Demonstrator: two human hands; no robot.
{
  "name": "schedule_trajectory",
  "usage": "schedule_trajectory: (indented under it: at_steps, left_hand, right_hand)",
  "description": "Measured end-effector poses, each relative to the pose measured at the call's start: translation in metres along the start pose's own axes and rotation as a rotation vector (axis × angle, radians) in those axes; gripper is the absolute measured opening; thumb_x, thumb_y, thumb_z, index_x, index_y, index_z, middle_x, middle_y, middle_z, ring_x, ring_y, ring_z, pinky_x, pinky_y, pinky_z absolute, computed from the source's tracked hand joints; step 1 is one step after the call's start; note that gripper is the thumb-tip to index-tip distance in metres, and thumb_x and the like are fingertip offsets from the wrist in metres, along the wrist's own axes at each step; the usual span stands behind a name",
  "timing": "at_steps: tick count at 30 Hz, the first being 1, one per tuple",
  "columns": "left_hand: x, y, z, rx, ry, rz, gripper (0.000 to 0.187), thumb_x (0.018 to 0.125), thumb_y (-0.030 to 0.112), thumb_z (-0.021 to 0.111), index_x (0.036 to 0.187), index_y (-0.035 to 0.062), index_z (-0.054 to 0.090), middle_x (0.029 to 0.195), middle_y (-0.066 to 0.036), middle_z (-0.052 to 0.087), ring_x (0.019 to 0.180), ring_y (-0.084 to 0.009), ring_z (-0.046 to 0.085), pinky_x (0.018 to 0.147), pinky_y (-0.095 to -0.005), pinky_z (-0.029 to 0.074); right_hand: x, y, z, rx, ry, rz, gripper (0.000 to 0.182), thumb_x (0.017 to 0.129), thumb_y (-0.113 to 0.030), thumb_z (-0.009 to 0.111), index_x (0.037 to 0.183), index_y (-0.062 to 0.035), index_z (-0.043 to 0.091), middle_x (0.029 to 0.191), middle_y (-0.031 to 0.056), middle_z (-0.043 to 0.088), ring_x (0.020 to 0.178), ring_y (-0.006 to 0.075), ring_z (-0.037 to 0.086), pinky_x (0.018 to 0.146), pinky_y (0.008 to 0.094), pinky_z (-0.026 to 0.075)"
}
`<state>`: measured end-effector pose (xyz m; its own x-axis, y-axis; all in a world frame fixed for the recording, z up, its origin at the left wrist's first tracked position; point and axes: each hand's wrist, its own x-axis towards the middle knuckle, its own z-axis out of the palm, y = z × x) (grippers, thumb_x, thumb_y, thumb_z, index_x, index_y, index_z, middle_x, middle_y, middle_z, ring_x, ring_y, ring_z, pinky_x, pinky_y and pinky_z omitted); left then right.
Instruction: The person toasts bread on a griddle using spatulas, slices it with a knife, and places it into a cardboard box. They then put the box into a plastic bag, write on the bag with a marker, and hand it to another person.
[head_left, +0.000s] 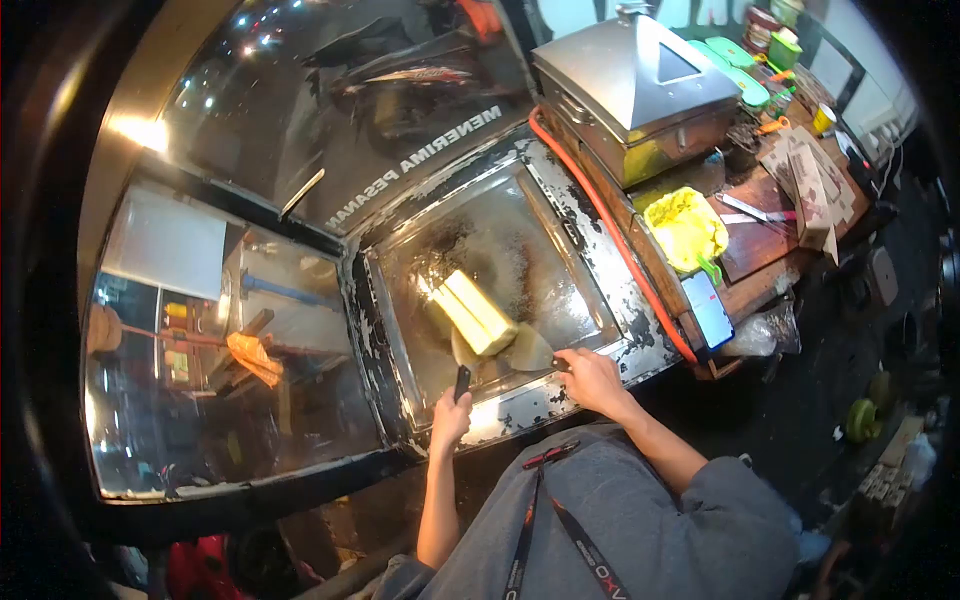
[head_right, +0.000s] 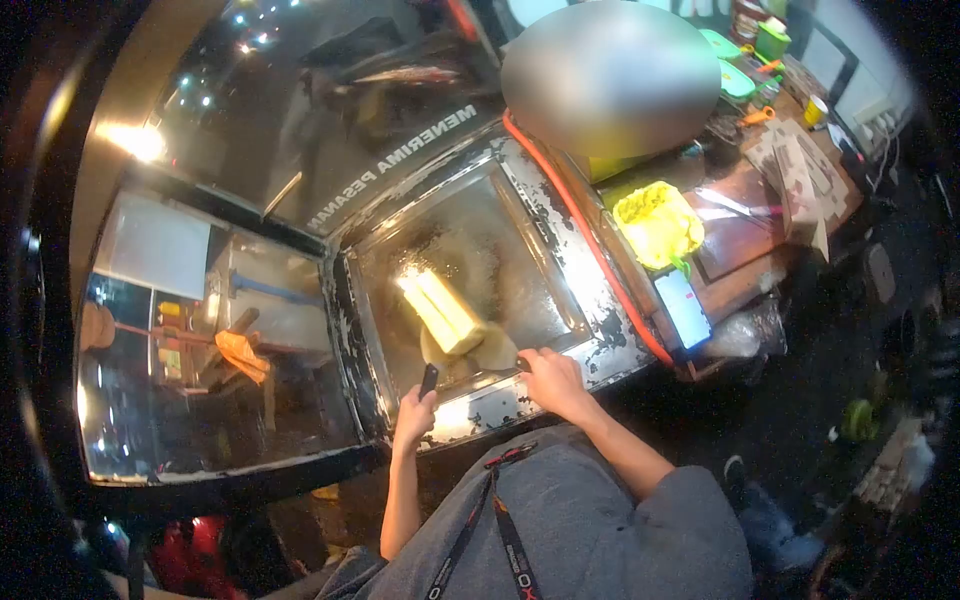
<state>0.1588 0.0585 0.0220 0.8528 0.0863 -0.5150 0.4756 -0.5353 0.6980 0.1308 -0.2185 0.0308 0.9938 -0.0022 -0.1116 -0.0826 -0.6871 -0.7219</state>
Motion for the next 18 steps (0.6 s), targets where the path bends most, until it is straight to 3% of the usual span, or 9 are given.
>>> schedule_trajectory:
  at_steps: [3,11,15,18]
  left_hand:
    - [-0.005,-0.01,0.007,-0.356,-0.147,-0.083,0.018,0.091,0.018,0.053,0.099,0.0027,0.055,0.063,0.001,0.048,0.044,-0.0064,0.041,0.038,-0.0235,0.032]
    - [-0.009,-0.028,-0.002,-0.637,-0.098,-0.069,0.015,0.093,0.016,0.051,0.103,0.005,0.051,0.063,0.003,0.044,0.042,-0.0026,0.033,0.036,-0.0204,0.026]
    - [-0.043,-0.043,-0.014,-0.777,-0.022,-0.105,0.008,0.094,0.015,0.049,0.1,0.0093,0.048,0.063,0.005,0.041,0.043,-0.0015,0.031,0.036,-0.0187,0.022]
    - [-0.074,-0.061,-0.019,-0.901,0.029,-0.132,0.009,0.094,0.015,0.049,0.101,0.0099,0.048,0.063,0.005,0.041,0.043,-0.0017,0.031,0.036,-0.0186,0.023]
  right_hand:
    - [0.002,0.018,0.009,0.04,0.016,0.045,0.032,0.076,-0.017,0.069,0.106,-0.007,0.061,0.092,0.0176,0.065,0.084,0.0361,0.063,0.073,0.044,0.05]
    - [0.066,0.018,0.061,0.008,0.113,-0.054,0.035,0.076,-0.02,0.071,0.108,-0.0075,0.062,0.082,0.0181,0.066,0.08,0.036,0.064,0.071,0.0424,0.049]
    - [0.072,-0.017,0.041,-0.076,-0.084,-0.033,0.038,0.075,-0.023,0.072,0.109,-0.0076,0.062,0.083,0.0185,0.067,0.08,0.0343,0.065,0.072,0.0405,0.049]
    - [0.078,-0.051,0.037,-0.092,-0.245,-0.145,0.039,0.075,-0.023,0.07,0.11,-0.0084,0.06,0.091,0.0171,0.067,0.087,0.0347,0.064,0.077,0.0412,0.049]
